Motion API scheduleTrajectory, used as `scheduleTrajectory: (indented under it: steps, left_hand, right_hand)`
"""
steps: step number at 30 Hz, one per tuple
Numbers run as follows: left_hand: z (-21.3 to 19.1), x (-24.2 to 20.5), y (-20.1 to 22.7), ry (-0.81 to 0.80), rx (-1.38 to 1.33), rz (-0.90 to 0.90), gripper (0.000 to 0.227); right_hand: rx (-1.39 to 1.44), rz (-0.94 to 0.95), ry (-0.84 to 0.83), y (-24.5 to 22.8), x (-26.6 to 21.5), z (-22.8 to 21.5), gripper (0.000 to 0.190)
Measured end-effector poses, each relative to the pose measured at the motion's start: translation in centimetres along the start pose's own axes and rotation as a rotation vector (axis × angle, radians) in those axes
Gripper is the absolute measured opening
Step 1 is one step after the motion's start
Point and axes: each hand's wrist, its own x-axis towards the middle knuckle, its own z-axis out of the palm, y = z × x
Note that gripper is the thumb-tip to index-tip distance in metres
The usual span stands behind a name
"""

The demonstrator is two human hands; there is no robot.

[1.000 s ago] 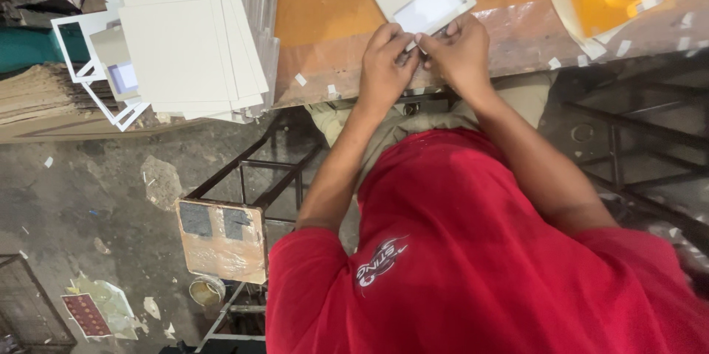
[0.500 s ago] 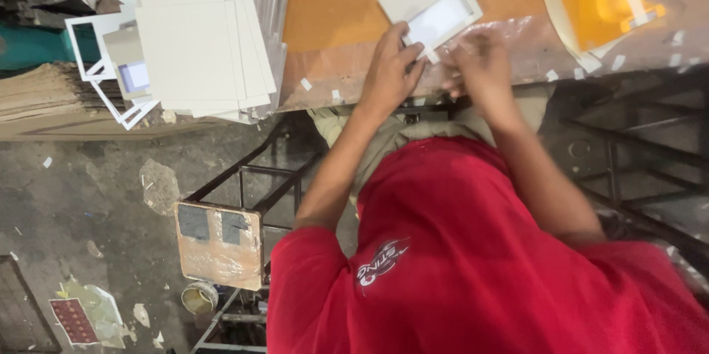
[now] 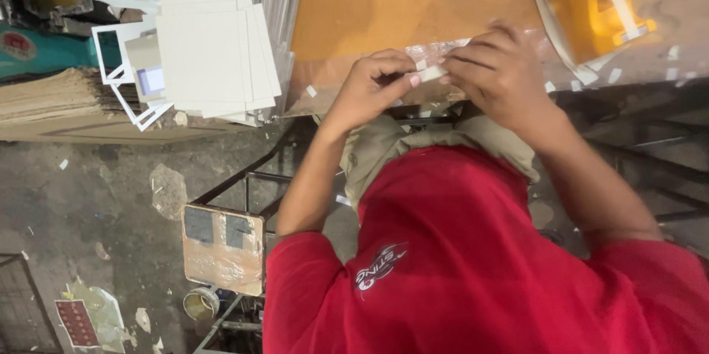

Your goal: The person assembles white cardboard frames by folding flaps and securing them with clear tape. They repeatedly pick frames from a stack, fold edges, apply tape, and place finished units aside on the table.

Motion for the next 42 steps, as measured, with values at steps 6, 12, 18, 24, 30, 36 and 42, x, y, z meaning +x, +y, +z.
scheduleTrajectory:
  steps: [6, 12, 18, 24, 30, 36, 42]
  left_hand:
    - [0.4, 0.4, -0.7, 0.07, -0.227, -0.201, 0.022]
    - [0.6, 0.8, -0.2, 0.137, -0.029, -0.05, 0.015]
    - [1.0, 0.2, 0.5, 0.146, 0.242, 0.272, 0.016]
    - [2.5, 0.7, -0.3, 0.269, 0.208, 0.141, 0.008]
    - [3.1, 1.0, 0.0, 0.355, 0.37, 0.253, 0.026]
    - [2.8, 0.3, -2.0, 0.264, 0.511, 0.296, 0.029]
    - [6.1, 1.4, -6.9, 0.329, 0.96, 0.151, 0.045]
  right_hand:
    - [0.225, 0.119, -0.032, 0.7, -0.4, 2.5, 0.017]
    - [0.266, 0.168, 0.007, 1.3, -1.1, 3.6, 0.016]
    - [0.237, 0.183, 0.058, 1.5, -1.3, 3.8, 0.019]
    - [0.231, 0.157, 0.063, 1.4, -1.3, 3.8, 0.019]
    - [0.248, 0.103, 0.149, 2.1, -1.8, 4.1, 0.019]
    - [0.174, 0.007, 0.259, 4.7, -2.9, 6.2, 0.015]
    - [-0.14, 0.463, 0.444, 8.4, -8.4, 5.6, 0.016]
